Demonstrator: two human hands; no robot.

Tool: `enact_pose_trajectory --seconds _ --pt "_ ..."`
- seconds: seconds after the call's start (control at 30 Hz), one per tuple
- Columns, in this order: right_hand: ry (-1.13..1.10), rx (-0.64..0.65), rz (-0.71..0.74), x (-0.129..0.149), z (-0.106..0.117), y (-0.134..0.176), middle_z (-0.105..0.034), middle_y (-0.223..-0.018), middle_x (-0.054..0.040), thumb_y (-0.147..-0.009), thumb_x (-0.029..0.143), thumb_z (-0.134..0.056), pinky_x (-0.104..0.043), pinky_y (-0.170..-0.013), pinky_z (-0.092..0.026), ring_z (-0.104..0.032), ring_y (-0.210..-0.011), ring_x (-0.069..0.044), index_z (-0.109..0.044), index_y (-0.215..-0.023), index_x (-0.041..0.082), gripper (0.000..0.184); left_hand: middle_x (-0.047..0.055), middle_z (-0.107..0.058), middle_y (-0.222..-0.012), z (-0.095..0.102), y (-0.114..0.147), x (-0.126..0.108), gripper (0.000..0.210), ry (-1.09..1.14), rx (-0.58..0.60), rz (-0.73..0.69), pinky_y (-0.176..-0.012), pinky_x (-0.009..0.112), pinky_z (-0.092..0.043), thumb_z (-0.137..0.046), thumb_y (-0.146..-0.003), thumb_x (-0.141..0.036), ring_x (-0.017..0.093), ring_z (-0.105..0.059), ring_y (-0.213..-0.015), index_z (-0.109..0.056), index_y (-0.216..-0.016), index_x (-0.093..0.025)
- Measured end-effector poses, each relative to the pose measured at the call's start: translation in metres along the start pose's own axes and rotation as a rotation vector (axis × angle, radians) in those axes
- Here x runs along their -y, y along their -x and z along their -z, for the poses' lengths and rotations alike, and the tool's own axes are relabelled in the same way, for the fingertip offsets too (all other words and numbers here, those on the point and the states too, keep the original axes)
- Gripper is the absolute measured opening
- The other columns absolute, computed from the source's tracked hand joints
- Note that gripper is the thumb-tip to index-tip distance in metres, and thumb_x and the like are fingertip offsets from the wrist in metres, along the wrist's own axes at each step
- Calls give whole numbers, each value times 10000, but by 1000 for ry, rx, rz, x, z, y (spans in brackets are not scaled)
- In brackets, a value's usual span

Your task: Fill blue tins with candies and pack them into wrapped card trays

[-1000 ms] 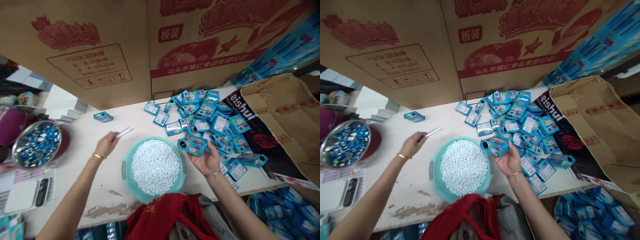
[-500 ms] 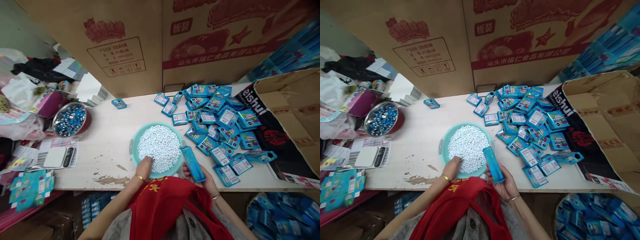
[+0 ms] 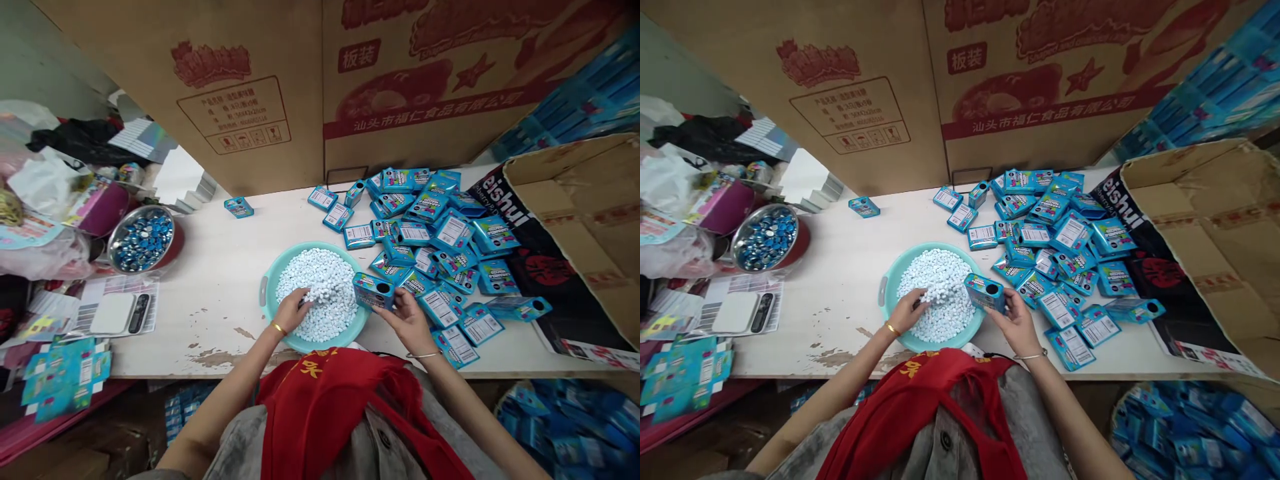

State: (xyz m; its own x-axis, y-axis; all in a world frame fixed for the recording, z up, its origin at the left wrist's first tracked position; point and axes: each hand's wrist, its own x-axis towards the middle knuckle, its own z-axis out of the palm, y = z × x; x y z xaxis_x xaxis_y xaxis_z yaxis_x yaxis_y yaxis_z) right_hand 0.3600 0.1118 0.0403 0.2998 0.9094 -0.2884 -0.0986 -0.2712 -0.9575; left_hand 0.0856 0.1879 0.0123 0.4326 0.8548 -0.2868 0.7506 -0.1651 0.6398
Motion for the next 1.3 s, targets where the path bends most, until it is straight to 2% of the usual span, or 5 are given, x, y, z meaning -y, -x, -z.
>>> enact_pose_trajectory --seconds 0.37,0.83,1.07,1.17,1.3 --pt "637 219 557 -3 -27 -24 -625 -1147 -100 -818 210 -513 -487 -935 -464 -570 -1078 -284 -527 -1185 228 368 84 -642 -1052 109 15 -64 259 -170 128 -344 -862 331 -479 -455 -928 -316 202 -611 -980 -545 -1138 -195" --pt "625 238 594 -13 -44 -17 -618 -1182 -99 -803 151 -486 -486 -949 -471 -569 -1106 -276 -496 -1205 231 411 95 -611 -838 132 8 -153 208 -638 261 -233 -692 347 -455 -399 -893 -114 220 -610 -779 -588 -899 -198" --pt "522 131 405 -12 -31 -21 -618 -1181 -90 -798 220 -538 -450 -940 -478 -590 -1091 -261 -512 -1171 231 374 115 -599 -958 117 -1 -55 189 -693 162 -30 -777 399 -446 -420 -917 -184 267 -591 -897 -578 -1021 -167" --pt "443 63 345 -15 -21 -24 -626 -1142 -83 -794 259 -585 -433 -904 -494 -608 -1036 -249 -519 -1161 226 374 120 -601 -944 80 -12 -5 210 -592 189 49 -838 411 -434 -392 -906 -109 263 -596 -921 -582 -985 -153" --pt "385 -6 321 -19 -12 -28 -625 -1121 -81 -780 315 -644 -434 -912 -487 -608 -996 -234 -533 -1156 220 403 112 -610 -1053 17 -35 7 225 -468 229 -23 -870 362 -444 -416 -906 -132 243 -586 -995 -570 -1069 -162"
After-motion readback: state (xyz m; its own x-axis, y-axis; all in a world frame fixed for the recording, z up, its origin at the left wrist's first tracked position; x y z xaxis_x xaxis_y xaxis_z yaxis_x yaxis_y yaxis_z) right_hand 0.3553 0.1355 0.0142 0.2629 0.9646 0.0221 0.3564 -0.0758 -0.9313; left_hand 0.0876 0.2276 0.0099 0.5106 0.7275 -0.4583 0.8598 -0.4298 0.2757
